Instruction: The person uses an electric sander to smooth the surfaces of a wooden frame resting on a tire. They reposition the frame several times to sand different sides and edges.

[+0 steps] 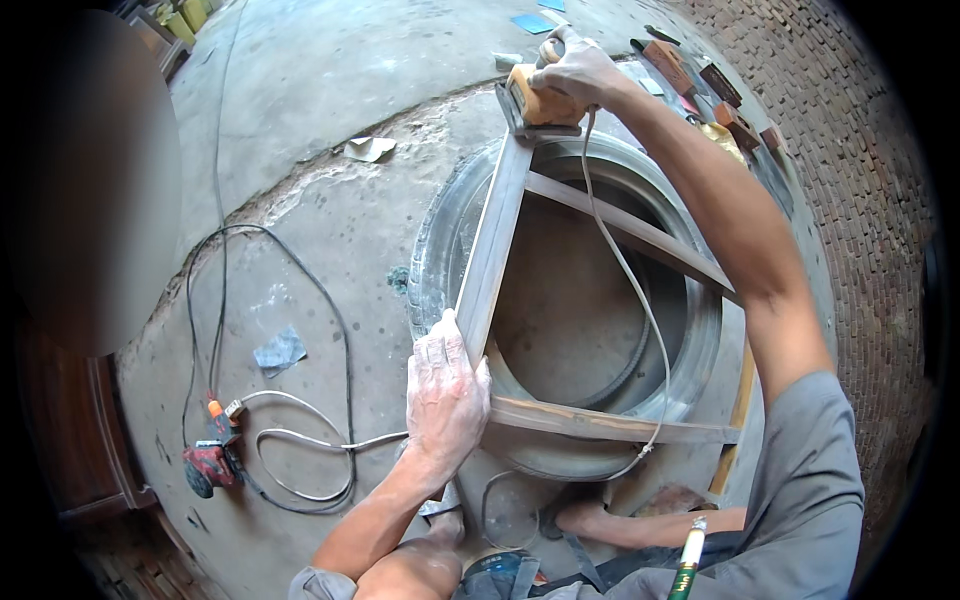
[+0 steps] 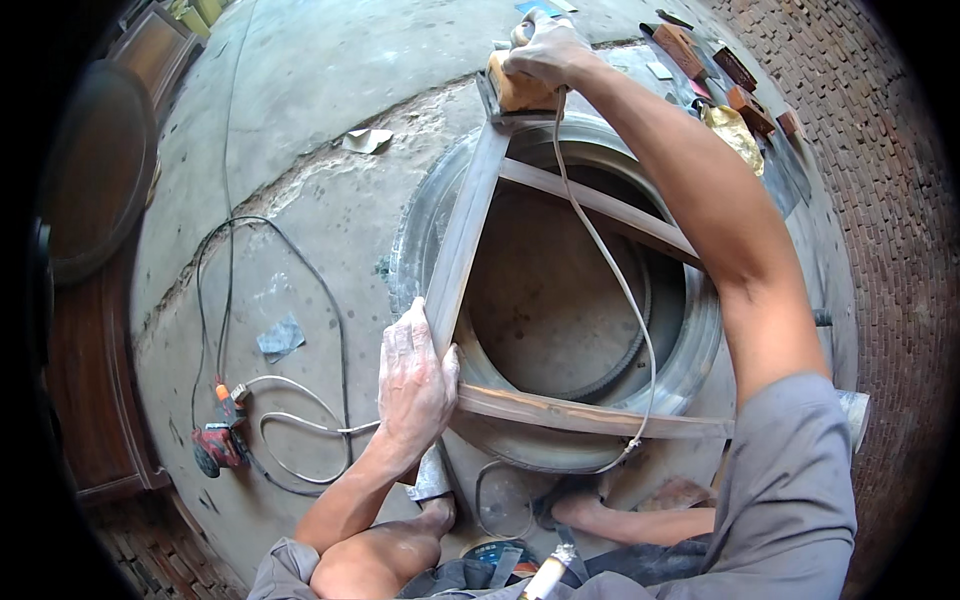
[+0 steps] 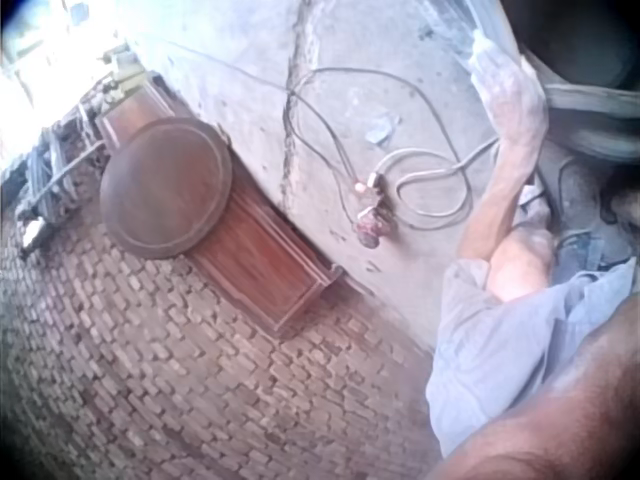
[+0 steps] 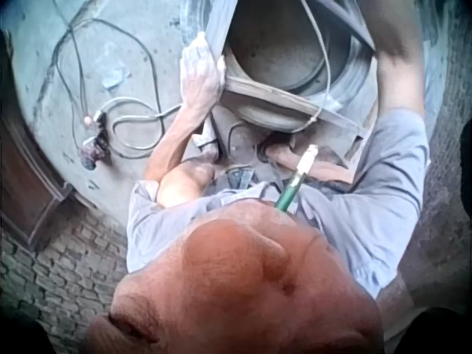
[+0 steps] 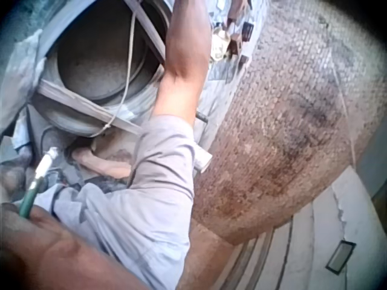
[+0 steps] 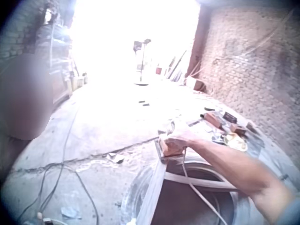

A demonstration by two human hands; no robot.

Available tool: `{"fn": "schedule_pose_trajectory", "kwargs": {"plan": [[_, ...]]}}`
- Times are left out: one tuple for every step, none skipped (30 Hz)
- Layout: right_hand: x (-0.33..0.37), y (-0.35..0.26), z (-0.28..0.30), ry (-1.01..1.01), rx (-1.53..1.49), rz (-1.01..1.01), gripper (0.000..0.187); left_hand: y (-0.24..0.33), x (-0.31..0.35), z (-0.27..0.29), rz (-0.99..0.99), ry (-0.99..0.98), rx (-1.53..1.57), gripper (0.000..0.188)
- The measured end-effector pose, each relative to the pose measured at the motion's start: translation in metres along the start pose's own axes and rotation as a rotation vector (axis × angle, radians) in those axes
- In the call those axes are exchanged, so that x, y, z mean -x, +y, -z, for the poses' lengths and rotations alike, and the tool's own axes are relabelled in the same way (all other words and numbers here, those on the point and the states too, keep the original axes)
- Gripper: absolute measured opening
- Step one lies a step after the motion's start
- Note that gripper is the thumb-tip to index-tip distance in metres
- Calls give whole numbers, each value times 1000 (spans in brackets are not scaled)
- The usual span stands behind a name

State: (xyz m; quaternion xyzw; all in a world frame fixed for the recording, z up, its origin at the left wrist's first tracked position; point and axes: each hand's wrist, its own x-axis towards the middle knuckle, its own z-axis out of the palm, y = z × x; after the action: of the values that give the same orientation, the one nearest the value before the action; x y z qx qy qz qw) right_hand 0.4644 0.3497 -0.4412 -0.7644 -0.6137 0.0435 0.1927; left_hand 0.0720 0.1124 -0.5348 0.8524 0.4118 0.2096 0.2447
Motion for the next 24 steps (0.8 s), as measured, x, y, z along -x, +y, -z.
{"fn": "schedule_pose_trajectory", "kwargs": {"plan": [[6, -11, 0, -17, 21, 27, 78, -1, 2, 1, 7, 4, 0, 72], [17, -32, -1, -12, 27, 69, 78, -3, 3, 2, 7, 9, -2, 72], [20, -42, -3, -44, 4, 66, 77, -5, 4, 4, 7, 13, -6, 73], [23, -44, 2, -68, -5, 55, 77, -5, 3, 2, -6, 19, 0, 74], [26, -44, 6, -92, -15, 45, 77, -4, 3, 0, 2, 15, 16, 74], [14, -35, 6, -35, 47, 35, 78, -2, 4, -2, 12, 10, 30, 75], [8, -31, 6, 2, 61, 6, 79, -3, 2, -3, 18, 13, 41, 76], [3, -26, 6, 40, 74, -24, 80, -3, 1, -2, -10, 2, 15, 76], [0, -19, 9, 78, 87, -55, 80, -2, 0, -1, -39, -10, -11, 76], [-1, -19, 14, 40, 42, -61, 83, -2, 1, 0, -57, -19, -34, 77], [-2, -19, 18, 19, 59, -104, 83, -4, 2, -1, -45, -7, -26, 76], [-1, -19, 22, -1, 77, -148, 83, -5, 4, -2, -34, 5, -17, 76], [-1, -19, 30, -17, 99, -195, 83, -6, 4, -3, -28, 18, -3, 76], [-1, -8, 37, 17, 146, -223, 83, -5, 3, -3, -39, 13, -15, 75], [2, 4, 45, 64, 188, -257, 84, -2, 1, -3, -47, 14, -3, 74], [7, 7, 54, 46, 142, -261, 85, -2, 0, -1, -46, 12, -3, 74], [12, 9, 59, 30, 97, -265, 86, -1, 0, 0, -44, 10, -3, 73], [13, 7, 59, 36, 76, -253, 86, -3, 0, -2, -45, 25, 1, 72], [16, 4, 59, 43, 57, -244, 86, -4, 2, -5, -48, 39, 7, 72], [19, 1, 59, 50, 39, -235, 86, -5, 2, -6, -51, 53, 14, 71], [20, -3, 58, 25, 23, -229, 86, -4, 2, -6, -53, 57, 20, 71], [21, -14, 54, -1, -2, -219, 85, -5, 3, -4, -51, 60, 16, 70], [23, -26, 50, -28, -28, -210, 85, -7, 3, -3, -49, 63, 11, 69], [26, -37, 46, -48, -71, -119, 81, -9, 4, -2, -55, 75, 7, 68]]}}
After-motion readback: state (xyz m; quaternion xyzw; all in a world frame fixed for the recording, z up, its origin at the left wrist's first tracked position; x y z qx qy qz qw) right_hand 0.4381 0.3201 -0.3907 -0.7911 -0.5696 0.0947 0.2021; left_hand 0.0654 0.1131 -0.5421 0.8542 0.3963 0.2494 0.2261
